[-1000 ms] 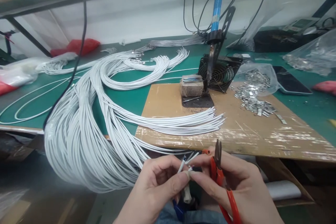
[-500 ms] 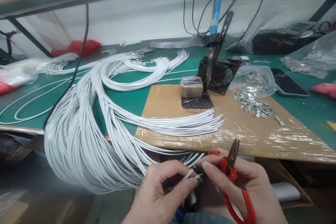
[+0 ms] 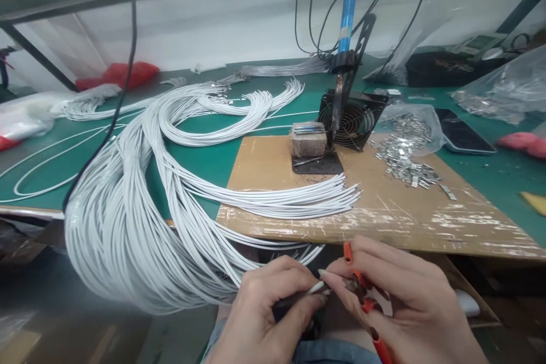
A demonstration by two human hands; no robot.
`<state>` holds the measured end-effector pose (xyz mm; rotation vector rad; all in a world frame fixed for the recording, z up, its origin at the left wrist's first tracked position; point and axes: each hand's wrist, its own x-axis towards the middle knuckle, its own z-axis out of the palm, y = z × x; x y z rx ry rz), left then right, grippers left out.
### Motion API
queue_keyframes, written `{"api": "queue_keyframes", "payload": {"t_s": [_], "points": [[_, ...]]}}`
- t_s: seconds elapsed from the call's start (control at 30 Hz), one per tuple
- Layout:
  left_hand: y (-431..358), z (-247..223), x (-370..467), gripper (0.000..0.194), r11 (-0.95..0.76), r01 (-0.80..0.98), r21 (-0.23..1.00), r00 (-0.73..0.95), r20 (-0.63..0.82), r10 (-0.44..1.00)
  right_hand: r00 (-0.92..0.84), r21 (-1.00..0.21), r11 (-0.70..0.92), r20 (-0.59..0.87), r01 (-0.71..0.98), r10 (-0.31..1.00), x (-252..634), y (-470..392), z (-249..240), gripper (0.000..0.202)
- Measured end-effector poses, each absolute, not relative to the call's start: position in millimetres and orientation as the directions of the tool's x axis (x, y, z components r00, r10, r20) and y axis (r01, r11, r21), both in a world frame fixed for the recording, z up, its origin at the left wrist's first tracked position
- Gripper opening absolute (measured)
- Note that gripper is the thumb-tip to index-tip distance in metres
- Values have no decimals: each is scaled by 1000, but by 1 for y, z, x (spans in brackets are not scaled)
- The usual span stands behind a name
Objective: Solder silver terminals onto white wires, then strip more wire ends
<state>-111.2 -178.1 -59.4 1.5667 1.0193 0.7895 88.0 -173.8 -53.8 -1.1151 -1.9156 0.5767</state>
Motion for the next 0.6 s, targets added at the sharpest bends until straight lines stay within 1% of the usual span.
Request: {"api": "queue_keyframes", "payload": {"t_s": [0.03, 0.07, 0.1, 0.13, 0.2, 0.23, 0.3, 0.37, 0.43, 0.5, 0.6], "points": [[-178, -61, -111, 22, -66, 198, 978, 419, -24, 908, -283, -673, 531, 451, 515, 846, 94, -172, -52, 16], [-178, -61, -110, 21, -42, 187, 981, 418, -41, 908, -256, -654, 527, 468, 543, 846, 101, -171, -50, 15], [-178, -62, -110, 21, -13, 180, 984, 412, -64, 909, -179, -662, 487, 478, 570, 860, 107, -170, -49, 14], [-178, -62, -109, 20, 15, 173, 985, 401, -84, 912, -67, -692, 417, 473, 589, 879, 112, -171, -48, 14], [-178, -61, -109, 18, 64, 137, 989, 362, -110, 926, 154, -774, 257, 413, 579, 897, 119, -173, -49, 17], [-177, -60, -108, 18, 90, 107, 990, 344, -122, 931, 232, -809, 187, 368, 557, 900, 121, -175, -50, 21], [-175, -58, -109, 17, 142, 41, 989, 324, -147, 935, 289, -856, 84, 262, 510, 921, 124, -177, -54, 30], [-173, -58, -110, 15, 224, -17, 975, 331, -205, 921, 213, -878, 76, 198, 473, 957, 128, -178, -60, 33], [-170, -59, -112, 17, 311, -53, 949, 352, -274, 895, 63, -875, 130, 179, 467, 982, 132, -179, -66, 28], [-169, -60, -114, 22, 366, -79, 927, 371, -313, 874, -71, -845, 190, 178, 500, 981, 136, -183, -72, 24], [-166, -59, -118, 29, 377, -129, 917, 382, -305, 873, -171, -751, 245, 177, 613, 969, 139, -195, -79, 28]]}}
